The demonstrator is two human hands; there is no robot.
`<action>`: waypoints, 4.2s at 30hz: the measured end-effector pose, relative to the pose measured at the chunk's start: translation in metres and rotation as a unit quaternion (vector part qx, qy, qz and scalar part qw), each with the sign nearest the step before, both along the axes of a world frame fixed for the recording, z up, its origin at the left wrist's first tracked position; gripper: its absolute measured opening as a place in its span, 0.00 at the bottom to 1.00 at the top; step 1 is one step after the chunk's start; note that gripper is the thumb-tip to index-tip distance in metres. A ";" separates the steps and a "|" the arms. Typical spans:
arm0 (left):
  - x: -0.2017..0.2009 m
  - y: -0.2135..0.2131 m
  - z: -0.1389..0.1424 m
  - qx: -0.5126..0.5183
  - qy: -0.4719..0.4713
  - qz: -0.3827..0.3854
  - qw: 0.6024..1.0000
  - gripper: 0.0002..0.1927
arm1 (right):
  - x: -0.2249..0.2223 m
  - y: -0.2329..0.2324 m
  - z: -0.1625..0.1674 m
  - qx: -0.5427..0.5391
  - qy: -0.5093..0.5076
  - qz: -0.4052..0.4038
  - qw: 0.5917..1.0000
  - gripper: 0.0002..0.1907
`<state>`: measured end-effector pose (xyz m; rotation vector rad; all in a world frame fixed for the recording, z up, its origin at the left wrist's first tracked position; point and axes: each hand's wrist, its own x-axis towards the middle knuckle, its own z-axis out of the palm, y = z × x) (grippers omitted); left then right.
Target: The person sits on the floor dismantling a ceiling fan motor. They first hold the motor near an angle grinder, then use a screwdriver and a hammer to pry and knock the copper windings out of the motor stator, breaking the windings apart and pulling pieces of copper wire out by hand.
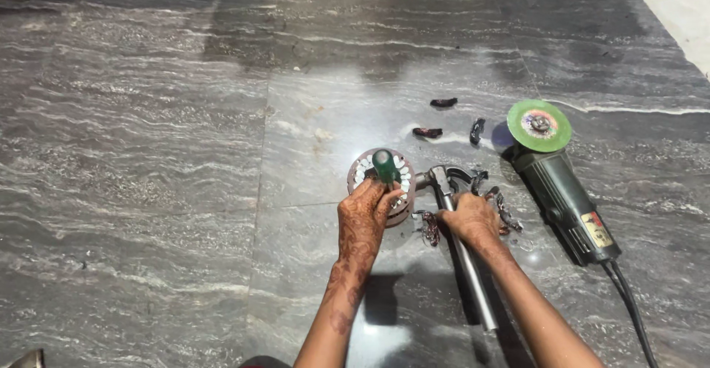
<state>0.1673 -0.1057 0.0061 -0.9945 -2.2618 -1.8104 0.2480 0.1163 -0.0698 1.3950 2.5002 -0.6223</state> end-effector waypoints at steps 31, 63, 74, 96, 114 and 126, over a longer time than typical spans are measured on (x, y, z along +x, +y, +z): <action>0.022 -0.001 -0.029 0.048 0.060 0.013 0.997 0.09 | 0.055 -0.026 -0.024 -0.249 0.287 -0.095 0.920 0.06; 0.035 -0.011 -0.016 0.002 0.046 0.002 0.999 0.21 | 0.054 -0.041 0.004 -0.245 0.199 -0.127 0.940 0.07; 0.026 0.011 -0.061 -0.015 0.140 0.048 0.989 0.17 | 0.048 -0.040 -0.006 -0.074 0.134 -0.054 0.987 0.18; 0.003 0.031 -0.049 -0.020 -0.008 0.028 0.999 0.10 | 0.027 -0.002 -0.065 -0.065 0.102 -0.037 0.992 0.18; -0.021 0.026 -0.030 -0.023 -0.004 -0.018 1.000 0.08 | 0.019 -0.009 -0.052 -0.046 0.149 -0.037 0.987 0.17; -0.024 0.031 -0.037 -0.031 0.027 0.003 0.999 0.09 | 0.021 -0.004 -0.051 -0.060 0.117 -0.022 0.991 0.22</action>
